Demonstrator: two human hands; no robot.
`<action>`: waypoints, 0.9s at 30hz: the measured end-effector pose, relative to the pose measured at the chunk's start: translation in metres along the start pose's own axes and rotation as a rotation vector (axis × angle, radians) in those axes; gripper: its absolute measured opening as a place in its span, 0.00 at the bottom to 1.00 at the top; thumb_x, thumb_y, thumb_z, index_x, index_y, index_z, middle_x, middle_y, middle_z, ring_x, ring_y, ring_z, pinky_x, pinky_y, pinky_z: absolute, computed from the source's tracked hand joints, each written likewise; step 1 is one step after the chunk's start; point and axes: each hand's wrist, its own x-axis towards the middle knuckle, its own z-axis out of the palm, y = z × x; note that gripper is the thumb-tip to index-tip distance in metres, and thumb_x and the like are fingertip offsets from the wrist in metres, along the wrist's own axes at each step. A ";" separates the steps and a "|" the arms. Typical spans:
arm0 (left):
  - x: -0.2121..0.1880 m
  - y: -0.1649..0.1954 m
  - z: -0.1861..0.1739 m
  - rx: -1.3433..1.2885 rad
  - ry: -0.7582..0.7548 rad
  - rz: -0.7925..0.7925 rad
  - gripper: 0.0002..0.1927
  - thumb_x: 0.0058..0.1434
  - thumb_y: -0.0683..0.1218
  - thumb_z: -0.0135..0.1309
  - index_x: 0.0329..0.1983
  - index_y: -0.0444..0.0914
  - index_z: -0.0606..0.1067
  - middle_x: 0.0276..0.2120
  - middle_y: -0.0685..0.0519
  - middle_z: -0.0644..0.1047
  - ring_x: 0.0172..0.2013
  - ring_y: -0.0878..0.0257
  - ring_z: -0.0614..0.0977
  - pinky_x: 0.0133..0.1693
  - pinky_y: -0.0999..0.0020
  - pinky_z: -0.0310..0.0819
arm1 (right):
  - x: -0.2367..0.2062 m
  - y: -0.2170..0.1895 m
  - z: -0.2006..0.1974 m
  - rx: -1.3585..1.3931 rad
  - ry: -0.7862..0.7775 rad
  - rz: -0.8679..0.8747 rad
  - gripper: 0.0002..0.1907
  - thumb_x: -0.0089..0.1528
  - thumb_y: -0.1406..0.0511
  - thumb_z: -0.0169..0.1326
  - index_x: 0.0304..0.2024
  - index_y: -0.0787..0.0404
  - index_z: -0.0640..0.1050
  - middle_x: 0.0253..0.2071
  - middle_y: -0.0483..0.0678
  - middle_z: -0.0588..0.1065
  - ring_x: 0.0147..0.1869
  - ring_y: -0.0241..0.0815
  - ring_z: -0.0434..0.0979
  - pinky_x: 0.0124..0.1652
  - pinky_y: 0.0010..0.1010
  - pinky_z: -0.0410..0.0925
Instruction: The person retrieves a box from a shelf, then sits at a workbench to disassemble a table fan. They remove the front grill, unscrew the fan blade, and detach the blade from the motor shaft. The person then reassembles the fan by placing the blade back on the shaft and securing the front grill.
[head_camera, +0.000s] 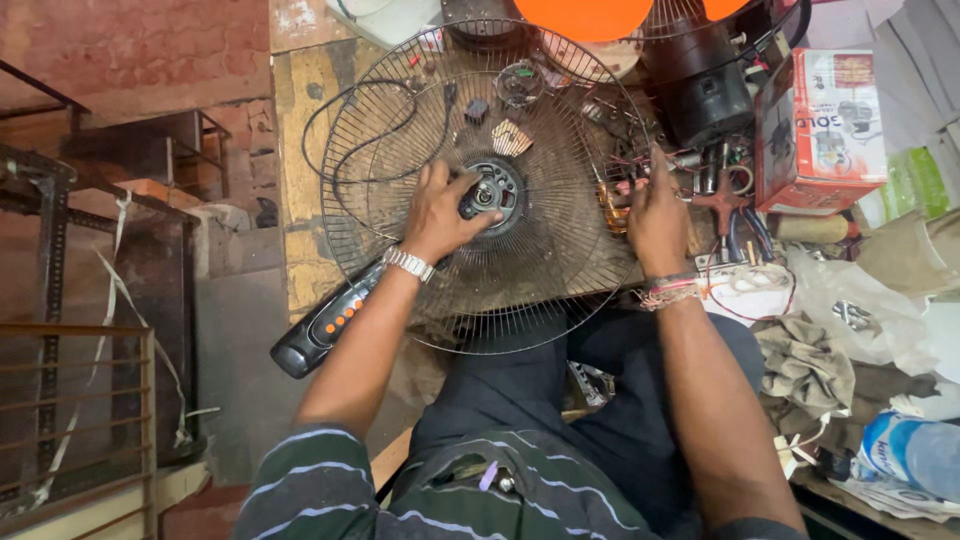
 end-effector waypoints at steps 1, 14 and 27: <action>0.002 -0.001 -0.001 0.028 -0.019 0.022 0.32 0.47 0.59 0.72 0.49 0.36 0.81 0.45 0.46 0.72 0.50 0.47 0.72 0.50 0.53 0.71 | 0.001 0.002 0.002 0.007 0.010 -0.009 0.29 0.70 0.67 0.49 0.74 0.55 0.61 0.50 0.69 0.76 0.42 0.69 0.78 0.38 0.56 0.68; 0.000 -0.008 -0.003 0.096 -0.044 0.094 0.30 0.49 0.61 0.71 0.51 0.43 0.82 0.43 0.51 0.73 0.47 0.52 0.74 0.45 0.56 0.73 | -0.006 0.007 0.027 0.208 0.094 -0.054 0.32 0.70 0.74 0.44 0.76 0.53 0.59 0.40 0.57 0.81 0.43 0.54 0.83 0.43 0.43 0.73; 0.000 -0.005 -0.002 0.072 -0.015 0.103 0.30 0.49 0.60 0.71 0.51 0.40 0.80 0.43 0.48 0.72 0.47 0.49 0.75 0.46 0.54 0.72 | -0.006 0.002 0.025 0.149 0.041 0.054 0.30 0.72 0.72 0.44 0.76 0.53 0.58 0.41 0.57 0.81 0.44 0.57 0.82 0.41 0.46 0.72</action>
